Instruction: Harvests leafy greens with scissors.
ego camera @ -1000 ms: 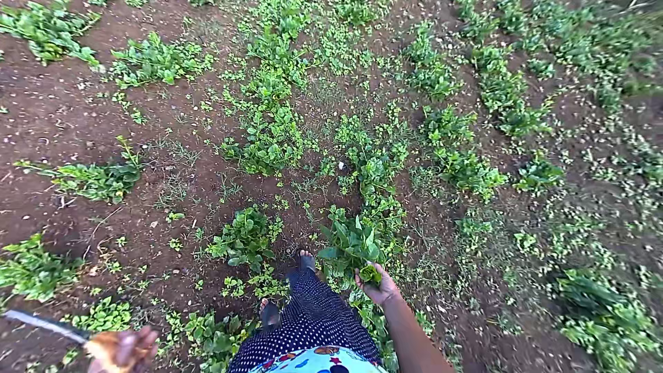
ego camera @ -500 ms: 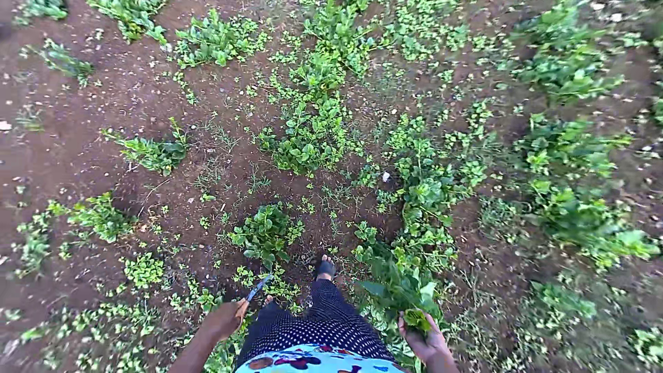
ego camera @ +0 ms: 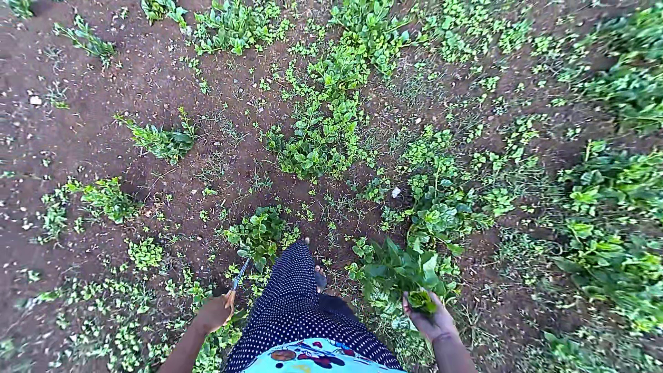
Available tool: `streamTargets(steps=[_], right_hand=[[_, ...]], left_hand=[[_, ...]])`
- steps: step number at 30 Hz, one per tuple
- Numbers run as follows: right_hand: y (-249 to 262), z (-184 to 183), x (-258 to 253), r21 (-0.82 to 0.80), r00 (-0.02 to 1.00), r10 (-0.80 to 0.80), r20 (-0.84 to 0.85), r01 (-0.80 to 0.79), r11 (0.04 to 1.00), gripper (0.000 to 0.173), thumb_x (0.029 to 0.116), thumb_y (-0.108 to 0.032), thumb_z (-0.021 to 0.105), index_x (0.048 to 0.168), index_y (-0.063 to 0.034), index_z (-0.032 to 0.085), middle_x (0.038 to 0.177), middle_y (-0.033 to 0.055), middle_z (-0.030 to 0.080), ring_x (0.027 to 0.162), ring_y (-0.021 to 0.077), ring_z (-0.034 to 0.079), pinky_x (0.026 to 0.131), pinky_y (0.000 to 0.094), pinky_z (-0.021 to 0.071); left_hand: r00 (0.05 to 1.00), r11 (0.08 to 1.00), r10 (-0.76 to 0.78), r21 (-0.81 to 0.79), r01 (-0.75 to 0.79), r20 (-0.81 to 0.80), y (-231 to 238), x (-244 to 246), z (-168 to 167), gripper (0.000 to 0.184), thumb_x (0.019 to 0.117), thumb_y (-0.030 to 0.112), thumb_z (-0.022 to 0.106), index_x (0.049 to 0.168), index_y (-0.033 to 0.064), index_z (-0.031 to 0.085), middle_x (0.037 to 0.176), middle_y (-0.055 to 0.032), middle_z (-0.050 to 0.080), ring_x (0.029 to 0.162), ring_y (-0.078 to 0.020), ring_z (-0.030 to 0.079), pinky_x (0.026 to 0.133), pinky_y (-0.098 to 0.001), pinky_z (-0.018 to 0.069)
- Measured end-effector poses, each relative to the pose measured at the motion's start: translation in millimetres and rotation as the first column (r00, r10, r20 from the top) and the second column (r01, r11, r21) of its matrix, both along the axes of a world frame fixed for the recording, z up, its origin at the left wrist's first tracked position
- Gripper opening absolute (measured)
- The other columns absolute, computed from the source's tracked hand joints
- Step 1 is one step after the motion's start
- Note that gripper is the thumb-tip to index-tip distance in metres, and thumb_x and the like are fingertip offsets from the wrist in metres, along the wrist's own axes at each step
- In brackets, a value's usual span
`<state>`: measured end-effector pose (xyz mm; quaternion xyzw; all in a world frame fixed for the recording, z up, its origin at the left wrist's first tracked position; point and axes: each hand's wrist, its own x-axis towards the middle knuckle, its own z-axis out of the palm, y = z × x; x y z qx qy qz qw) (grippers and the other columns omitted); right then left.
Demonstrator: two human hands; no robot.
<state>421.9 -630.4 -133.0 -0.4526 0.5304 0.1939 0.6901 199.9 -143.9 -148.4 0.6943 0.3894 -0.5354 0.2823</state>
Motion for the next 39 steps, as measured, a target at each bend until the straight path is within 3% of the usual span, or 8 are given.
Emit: streamTargets(steps=[7, 11, 16, 19, 26, 33, 36, 39], right_hand=[[58, 22, 149, 0.036, 0.996, 0.039, 0.082, -0.042, 0.998, 0.022, 0.1081, -0.030, 0.038, 0.101, -0.0132, 0.051, 0.079, 0.0049, 0.063, 0.063, 0.0146, 0.064, 0.056, 0.0293, 0.0562], [93, 37, 232, 0.062, 0.991, 0.000, 0.135, -0.008, 0.998, 0.023, 0.1082, -0.029, 0.038, 0.098, -0.0135, 0.052, 0.078, 0.0046, 0.064, 0.065, 0.0159, 0.067, 0.059, 0.0311, 0.0591], [134, 59, 326, 0.072, 0.958, 0.056, 0.281, -0.079, 0.994, 0.036, 0.1099, -0.030, 0.028, 0.091, -0.0153, 0.055, 0.076, 0.0014, 0.069, 0.067, 0.0134, 0.070, 0.061, 0.0280, 0.0605], [156, 71, 374, 0.092, 0.939, 0.038, 0.342, -0.073, 0.993, 0.041, 0.1105, -0.032, 0.025, 0.088, -0.0154, 0.055, 0.075, 0.0018, 0.070, 0.068, 0.0142, 0.070, 0.063, 0.0282, 0.0605], [183, 78, 466, 0.186, 0.927, -0.055, 0.371, -0.016, 0.982, 0.039, 0.1105, -0.032, 0.027, 0.089, -0.0142, 0.055, 0.076, 0.0049, 0.069, 0.070, 0.0173, 0.071, 0.065, 0.0320, 0.0616], [185, 6, 552, 0.118, 0.943, 0.017, 0.333, -0.060, 0.991, 0.037, 0.1112, -0.030, 0.027, 0.091, -0.0145, 0.054, 0.077, 0.0034, 0.068, 0.072, 0.0157, 0.071, 0.067, 0.0311, 0.0617], [173, -61, 584, 0.118, 0.946, 0.021, 0.322, -0.062, 0.991, 0.041, 0.1109, -0.030, 0.025, 0.088, -0.0161, 0.057, 0.078, 0.0010, 0.071, 0.075, 0.0141, 0.072, 0.070, 0.0301, 0.0624], [165, -133, 603, 0.092, 0.952, 0.062, 0.299, -0.093, 0.991, 0.043, 0.1106, -0.029, 0.022, 0.089, -0.0176, 0.058, 0.079, -0.0010, 0.072, 0.077, 0.0118, 0.073, 0.071, 0.0280, 0.0624]], left_hand=[[0.981, 0.984, 0.179, 0.003, -0.179, -0.070, 23, 59, -25, 0.040, 0.1076, 0.026, 0.051, 0.134, -0.0044, 0.058, 0.120, -0.0256, 0.068, 0.106, -0.0370, 0.069, 0.094, -0.0545, 0.0539], [0.974, 0.977, 0.212, 0.017, -0.212, -0.077, 53, 134, -38, 0.041, 0.1083, 0.027, 0.050, 0.135, -0.0028, 0.058, 0.121, -0.0254, 0.068, 0.108, -0.0370, 0.069, 0.095, -0.0552, 0.0534], [0.997, 0.999, 0.039, -0.008, -0.038, 0.071, 89, 284, -1, 0.039, 0.1061, 0.023, 0.054, 0.131, -0.0067, 0.061, 0.122, -0.0307, 0.065, 0.113, -0.0446, 0.064, 0.099, -0.0620, 0.0483], [0.980, 0.998, 0.056, 0.009, -0.059, 0.192, 103, 358, 23, 0.041, 0.1061, 0.022, 0.054, 0.137, -0.0047, 0.056, 0.126, -0.0310, 0.063, 0.118, -0.0454, 0.062, 0.102, -0.0629, 0.0467], [0.971, 0.996, 0.078, -0.062, -0.065, 0.224, 81, 454, 46, 0.040, 0.1060, 0.020, 0.054, 0.138, -0.0026, 0.056, 0.127, -0.0274, 0.063, 0.117, -0.0411, 0.063, 0.102, -0.0591, 0.0475], [0.956, 0.987, 0.125, -0.128, -0.094, 0.264, 16, 561, 9, 0.041, 0.1036, 0.014, 0.056, 0.142, -0.0013, 0.052, 0.128, -0.0269, 0.063, 0.118, -0.0407, 0.063, 0.103, -0.0583, 0.0481], [0.941, 0.976, 0.195, -0.145, -0.160, 0.276, -29, 616, -49, 0.050, 0.1022, 0.015, 0.059, 0.149, 0.0032, 0.047, 0.129, -0.0253, 0.064, 0.118, -0.0397, 0.065, 0.103, -0.0575, 0.0499], [0.924, 0.960, 0.270, -0.152, -0.236, 0.271, -78, 664, -137, 0.053, 0.1038, 0.020, 0.058, 0.153, 0.0082, 0.044, 0.133, -0.0216, 0.065, 0.119, -0.0366, 0.066, 0.104, -0.0553, 0.0510]])
